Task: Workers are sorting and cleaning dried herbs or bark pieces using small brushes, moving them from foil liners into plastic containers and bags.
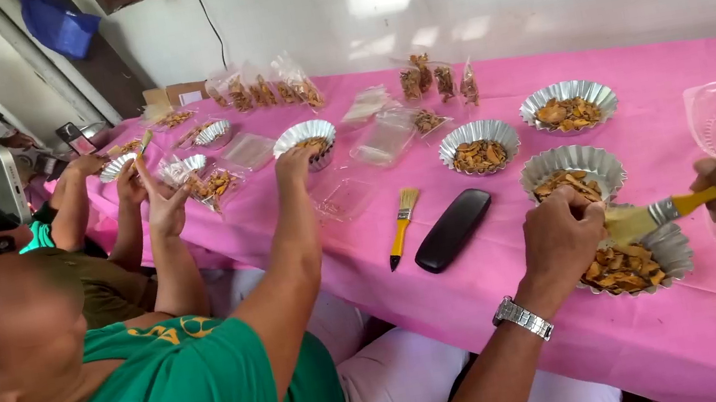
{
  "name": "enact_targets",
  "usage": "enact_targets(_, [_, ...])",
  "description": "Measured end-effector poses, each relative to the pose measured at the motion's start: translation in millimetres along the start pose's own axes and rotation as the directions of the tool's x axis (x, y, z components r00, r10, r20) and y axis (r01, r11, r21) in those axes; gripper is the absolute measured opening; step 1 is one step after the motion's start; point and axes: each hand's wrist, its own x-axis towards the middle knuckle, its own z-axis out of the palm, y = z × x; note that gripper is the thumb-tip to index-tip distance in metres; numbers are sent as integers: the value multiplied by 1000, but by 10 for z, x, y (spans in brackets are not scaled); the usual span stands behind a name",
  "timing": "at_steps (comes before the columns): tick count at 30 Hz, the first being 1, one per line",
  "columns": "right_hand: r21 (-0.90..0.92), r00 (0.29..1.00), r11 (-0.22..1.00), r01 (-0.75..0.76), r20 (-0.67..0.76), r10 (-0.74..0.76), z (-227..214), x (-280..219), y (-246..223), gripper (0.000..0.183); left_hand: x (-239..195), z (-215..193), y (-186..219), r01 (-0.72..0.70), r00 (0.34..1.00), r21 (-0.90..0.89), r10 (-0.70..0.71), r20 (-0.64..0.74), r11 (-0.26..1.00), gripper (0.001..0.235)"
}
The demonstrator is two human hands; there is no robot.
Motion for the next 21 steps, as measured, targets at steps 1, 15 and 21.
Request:
enact_targets(1, [-2,1000,1000,-2,-1,2,4,-10,-25,40,-9,-12,10,1,1000,-1,-1,2,1000,15])
enact_targets(15, [69,998,996,63,-8,-62,-69,201,507,41,-3,47,-47,-10,1000,-36,10,-13,999,15])
enact_targets(21, [-66,996,996,-57,61,61,-69,438,875,46,-69,-111,121,80,996,-95,-76,45,992,15])
